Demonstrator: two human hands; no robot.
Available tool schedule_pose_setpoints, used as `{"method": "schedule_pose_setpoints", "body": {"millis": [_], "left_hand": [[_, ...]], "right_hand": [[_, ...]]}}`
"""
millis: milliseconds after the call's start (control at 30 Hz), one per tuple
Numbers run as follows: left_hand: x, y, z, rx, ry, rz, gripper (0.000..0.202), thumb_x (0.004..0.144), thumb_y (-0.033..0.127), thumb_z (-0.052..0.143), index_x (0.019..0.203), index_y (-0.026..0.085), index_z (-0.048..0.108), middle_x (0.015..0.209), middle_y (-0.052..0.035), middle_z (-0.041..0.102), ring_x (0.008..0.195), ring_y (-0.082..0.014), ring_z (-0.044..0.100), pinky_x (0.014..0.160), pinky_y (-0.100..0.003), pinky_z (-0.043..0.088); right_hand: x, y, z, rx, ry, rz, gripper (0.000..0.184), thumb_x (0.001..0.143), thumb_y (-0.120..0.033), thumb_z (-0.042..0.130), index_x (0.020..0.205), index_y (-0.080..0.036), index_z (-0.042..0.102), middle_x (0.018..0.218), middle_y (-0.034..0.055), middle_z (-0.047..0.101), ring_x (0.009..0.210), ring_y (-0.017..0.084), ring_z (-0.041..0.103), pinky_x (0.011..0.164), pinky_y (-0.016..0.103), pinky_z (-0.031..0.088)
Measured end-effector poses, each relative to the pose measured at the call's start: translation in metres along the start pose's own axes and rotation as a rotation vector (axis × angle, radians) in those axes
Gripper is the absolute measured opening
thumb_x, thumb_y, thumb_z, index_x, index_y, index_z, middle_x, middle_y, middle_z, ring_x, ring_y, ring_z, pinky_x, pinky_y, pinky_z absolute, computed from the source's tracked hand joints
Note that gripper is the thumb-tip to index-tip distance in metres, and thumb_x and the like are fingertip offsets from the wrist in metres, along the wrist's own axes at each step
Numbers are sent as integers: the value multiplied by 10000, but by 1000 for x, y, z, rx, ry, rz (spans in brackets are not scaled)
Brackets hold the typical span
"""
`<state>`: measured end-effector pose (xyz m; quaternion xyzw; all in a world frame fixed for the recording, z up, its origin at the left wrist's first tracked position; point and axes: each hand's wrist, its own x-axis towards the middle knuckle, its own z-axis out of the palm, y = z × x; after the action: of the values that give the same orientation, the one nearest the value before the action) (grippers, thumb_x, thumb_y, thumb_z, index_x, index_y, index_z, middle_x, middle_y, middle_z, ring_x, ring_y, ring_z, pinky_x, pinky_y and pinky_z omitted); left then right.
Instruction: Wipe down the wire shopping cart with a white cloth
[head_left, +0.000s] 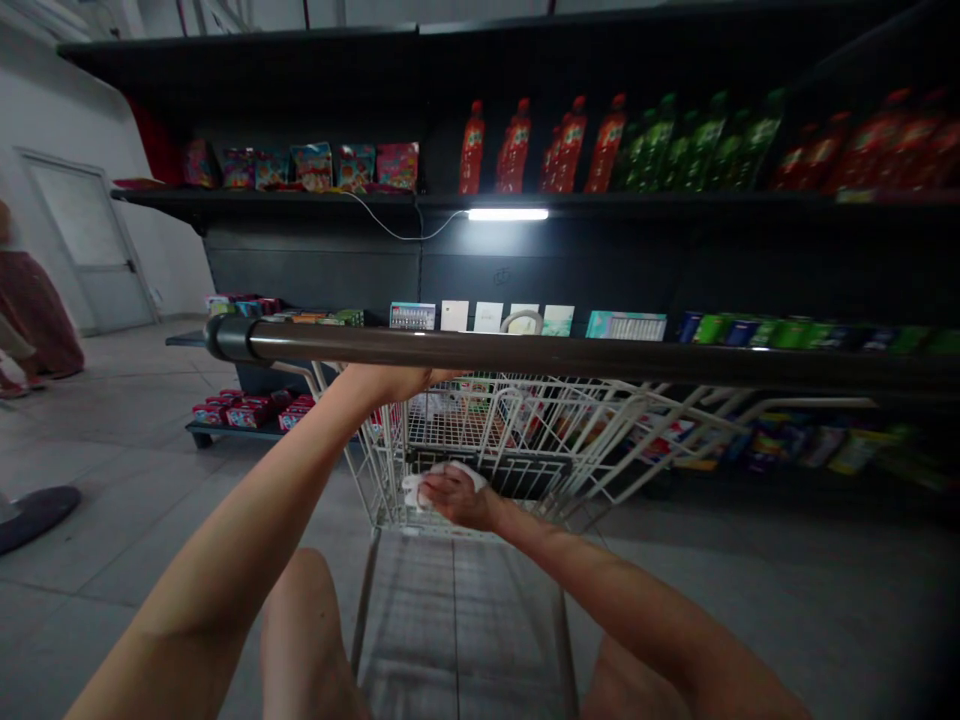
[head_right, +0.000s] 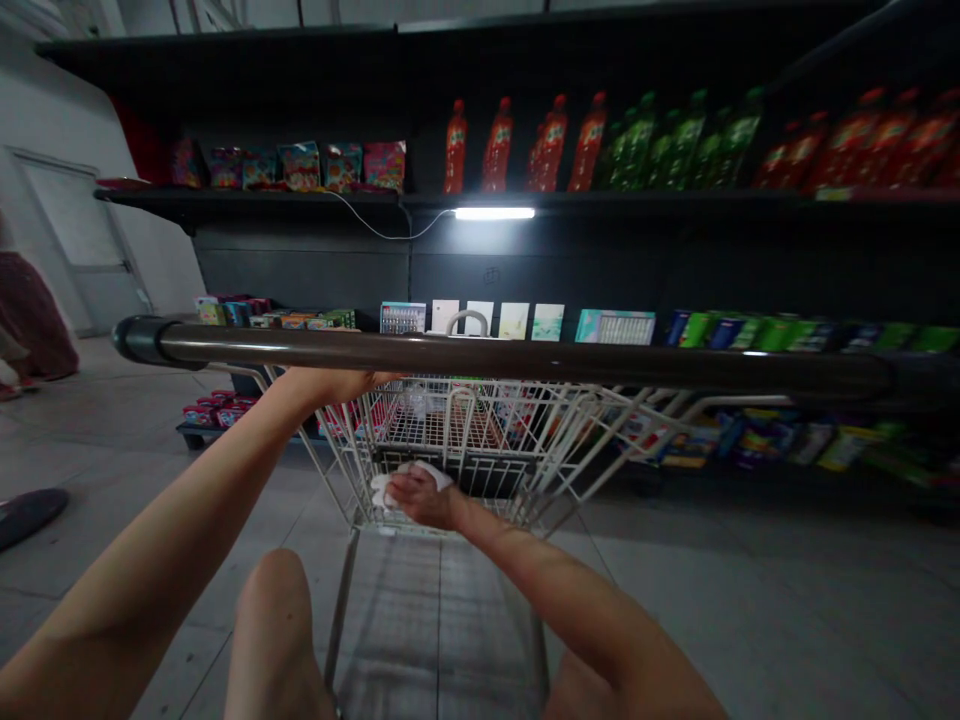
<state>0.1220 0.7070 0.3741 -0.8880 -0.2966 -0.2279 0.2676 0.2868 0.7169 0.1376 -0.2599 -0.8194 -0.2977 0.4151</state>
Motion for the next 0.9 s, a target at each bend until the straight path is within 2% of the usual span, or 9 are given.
{"method": "schedule_pose_setpoints", "body": {"millis": [67,167,233,367,500,600,667,800,900], "left_hand": [[-2,0,-3,23,-3,40,456,959,440,312,1015,167,672,818,-88,692,891,-211,621,811,-345,429],[-5,-4,0,68,-12,89,450,966,410,284,1070,173,652,793,-85,687,917,-219,618,810,-354,433],[-6,-9,6,113,-24,101,449,972,393,272,1070,167,647,808,-87,692,940,-223,617,822,-362,431],[-8,-16,16,185,-74,126,397,972,330,291,1072,187,648,880,-83,702,979,-230,611,860,-382,418],[-8,-14,11,167,-58,118,400,975,352,287,1087,218,646,861,-69,702,927,-220,620,859,-381,418],[-6,-12,8,178,-33,105,436,968,390,286,1042,178,660,800,-84,695,839,-211,626,815,-367,433],[-6,-12,8,190,-31,93,441,958,403,304,990,154,667,781,-89,691,797,-200,623,790,-355,439],[-9,-14,13,234,-64,127,419,961,337,286,1043,165,659,915,-105,700,852,-205,625,802,-363,439],[-10,-17,15,237,-81,145,411,965,318,281,1144,208,635,1044,-105,689,921,-213,621,830,-375,435]], "right_hand": [[18,14,-10,-75,59,-99,202,888,-212,550,1035,-287,667,1050,-20,684,953,133,577,845,307,440],[32,23,-14,-228,176,-40,215,864,-213,588,1047,-285,675,1101,-6,680,1063,183,532,929,355,364],[27,19,-9,-257,150,-55,174,877,-215,574,999,-275,683,1117,-1,679,1032,176,534,888,353,359],[15,12,-7,-269,37,-258,159,909,-213,525,931,-253,677,1088,-25,691,920,126,537,802,315,368],[47,29,-49,-346,103,-309,143,888,-203,548,888,-258,680,1097,-40,669,978,132,508,883,307,377],[85,42,-84,-433,294,-193,99,851,-212,602,803,-257,676,1089,-30,655,991,152,487,887,319,372],[99,47,-93,-479,399,-89,97,830,-210,628,758,-258,669,1058,-18,653,997,174,478,880,340,361],[86,41,-83,-484,372,12,74,831,-222,636,829,-275,688,1080,-11,652,1024,184,471,877,345,346],[61,34,-78,-458,244,-91,74,850,-237,621,847,-259,691,1078,-16,661,971,162,488,831,327,355]]}}
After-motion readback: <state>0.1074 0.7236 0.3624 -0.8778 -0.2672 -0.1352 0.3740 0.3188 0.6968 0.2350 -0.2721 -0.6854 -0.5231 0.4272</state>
